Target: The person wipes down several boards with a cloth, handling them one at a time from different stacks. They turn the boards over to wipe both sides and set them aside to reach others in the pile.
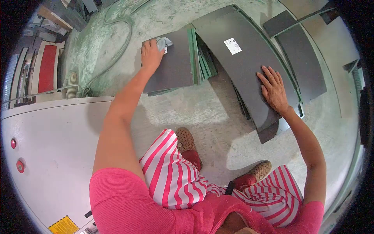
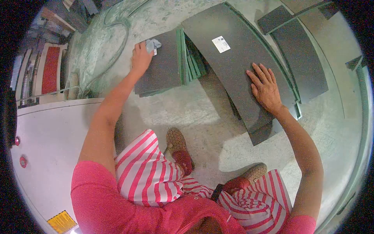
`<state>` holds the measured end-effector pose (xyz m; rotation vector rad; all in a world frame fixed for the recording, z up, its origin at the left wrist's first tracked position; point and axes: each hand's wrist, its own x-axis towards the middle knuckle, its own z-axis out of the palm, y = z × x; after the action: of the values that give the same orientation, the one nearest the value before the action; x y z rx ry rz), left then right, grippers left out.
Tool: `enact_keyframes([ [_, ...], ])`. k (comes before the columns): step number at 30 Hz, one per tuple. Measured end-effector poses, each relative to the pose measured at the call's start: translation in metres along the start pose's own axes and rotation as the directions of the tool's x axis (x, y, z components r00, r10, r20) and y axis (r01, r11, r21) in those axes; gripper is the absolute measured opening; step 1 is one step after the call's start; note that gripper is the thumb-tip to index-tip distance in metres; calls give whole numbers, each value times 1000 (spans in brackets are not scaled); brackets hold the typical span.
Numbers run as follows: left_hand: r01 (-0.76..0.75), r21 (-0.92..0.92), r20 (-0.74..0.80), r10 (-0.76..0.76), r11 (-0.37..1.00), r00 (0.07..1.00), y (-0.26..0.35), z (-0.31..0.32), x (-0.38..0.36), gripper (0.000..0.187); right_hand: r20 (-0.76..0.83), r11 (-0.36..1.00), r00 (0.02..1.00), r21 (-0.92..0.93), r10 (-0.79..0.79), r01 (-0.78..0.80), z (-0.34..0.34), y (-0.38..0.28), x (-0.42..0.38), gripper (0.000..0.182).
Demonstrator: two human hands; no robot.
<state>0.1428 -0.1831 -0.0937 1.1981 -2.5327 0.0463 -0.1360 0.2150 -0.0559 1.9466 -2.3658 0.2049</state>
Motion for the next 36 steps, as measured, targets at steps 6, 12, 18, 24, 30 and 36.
enact_keyframes([
  [6, -237, -90, -15, 236, 967, 972, -5, -27, -79, 59, -7, 1000, 1000, 8, -11, 11, -4, -1, -1, 49],
  [12, -315, -140, -16, 316, 939, 948, -15, -29, -80, 61, -9, 1000, 1000, 0, -1, 1, -3, -2, -2, 49],
  [18, -111, -56, -56, 108, 992, 993, 0, 0, -6, 56, -21, 1000, 1000, 21, -3, 4, 1, 1, -2, 48],
  [24, -65, -26, -55, 64, 998, 996, 30, 11, 13, 54, -27, 1000, 1000, 11, -9, 9, 5, 3, -2, 49],
  [30, -194, -81, -10, 194, 978, 981, 23, -14, -44, 61, -11, 1000, 1000, 19, -9, 9, -1, -1, -3, 49],
  [36, -243, -109, -28, 241, 964, 970, 1, -15, -61, 61, -17, 1000, 1000, 8, -11, 11, -2, -2, -2, 48],
])
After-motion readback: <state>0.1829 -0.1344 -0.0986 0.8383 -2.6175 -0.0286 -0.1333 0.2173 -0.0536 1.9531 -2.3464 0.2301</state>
